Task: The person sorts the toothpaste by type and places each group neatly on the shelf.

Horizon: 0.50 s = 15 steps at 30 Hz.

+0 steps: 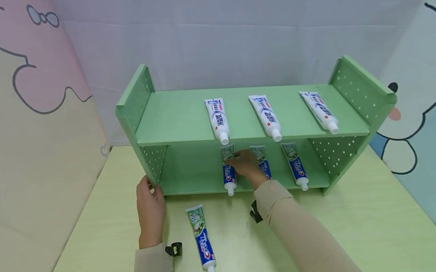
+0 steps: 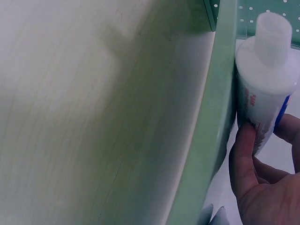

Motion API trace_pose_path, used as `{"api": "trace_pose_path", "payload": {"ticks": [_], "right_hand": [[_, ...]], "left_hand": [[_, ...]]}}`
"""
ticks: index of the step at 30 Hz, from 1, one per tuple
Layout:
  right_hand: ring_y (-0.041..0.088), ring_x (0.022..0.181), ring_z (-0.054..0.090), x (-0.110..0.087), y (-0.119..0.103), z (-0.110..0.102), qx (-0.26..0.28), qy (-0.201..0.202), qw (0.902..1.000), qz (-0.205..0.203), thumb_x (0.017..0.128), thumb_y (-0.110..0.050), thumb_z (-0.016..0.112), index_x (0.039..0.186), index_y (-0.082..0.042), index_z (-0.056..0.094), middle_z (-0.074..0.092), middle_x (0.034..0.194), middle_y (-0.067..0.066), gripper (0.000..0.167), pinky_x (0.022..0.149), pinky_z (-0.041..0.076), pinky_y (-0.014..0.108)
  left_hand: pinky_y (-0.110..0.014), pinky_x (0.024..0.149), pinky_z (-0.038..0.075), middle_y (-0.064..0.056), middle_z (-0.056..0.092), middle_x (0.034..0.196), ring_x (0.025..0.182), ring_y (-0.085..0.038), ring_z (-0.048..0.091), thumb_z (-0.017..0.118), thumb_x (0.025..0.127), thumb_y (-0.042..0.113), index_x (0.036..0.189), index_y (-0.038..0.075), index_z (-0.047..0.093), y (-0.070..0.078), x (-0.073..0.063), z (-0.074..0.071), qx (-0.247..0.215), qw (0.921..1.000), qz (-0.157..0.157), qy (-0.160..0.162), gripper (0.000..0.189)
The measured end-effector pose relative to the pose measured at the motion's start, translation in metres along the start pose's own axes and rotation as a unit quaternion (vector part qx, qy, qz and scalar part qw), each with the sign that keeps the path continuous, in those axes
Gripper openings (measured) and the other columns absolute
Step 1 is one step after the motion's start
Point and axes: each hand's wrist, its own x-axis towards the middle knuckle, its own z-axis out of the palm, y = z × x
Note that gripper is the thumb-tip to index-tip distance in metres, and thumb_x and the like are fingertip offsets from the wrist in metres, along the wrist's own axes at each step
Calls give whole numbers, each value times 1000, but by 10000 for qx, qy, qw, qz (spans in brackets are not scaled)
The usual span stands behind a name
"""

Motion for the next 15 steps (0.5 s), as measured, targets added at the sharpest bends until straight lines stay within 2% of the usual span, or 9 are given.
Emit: {"api": "trace_pose_path", "payload": {"ticks": [9,15], "right_hand": [[22,66,62,-1,-1,-1,-401,28,9992,-71,92,-30,68,126,7,58,66,86,14,51,62,55,34],[23,71,63,-4,-2,-1,-525,35,9986,-57,94,-32,65,133,6,53,67,95,17,56,72,57,37]], "left_hand": [[-47,90,55,-27,47,121,112,-39,51,50,99,-2,136,-11,39,0,0,0,10,10000,58,15,40],[-48,89,55,-27,47,119,110,-40,51,51,98,-2,135,-11,39,0,-1,0,12,9999,88,54,40]]}}
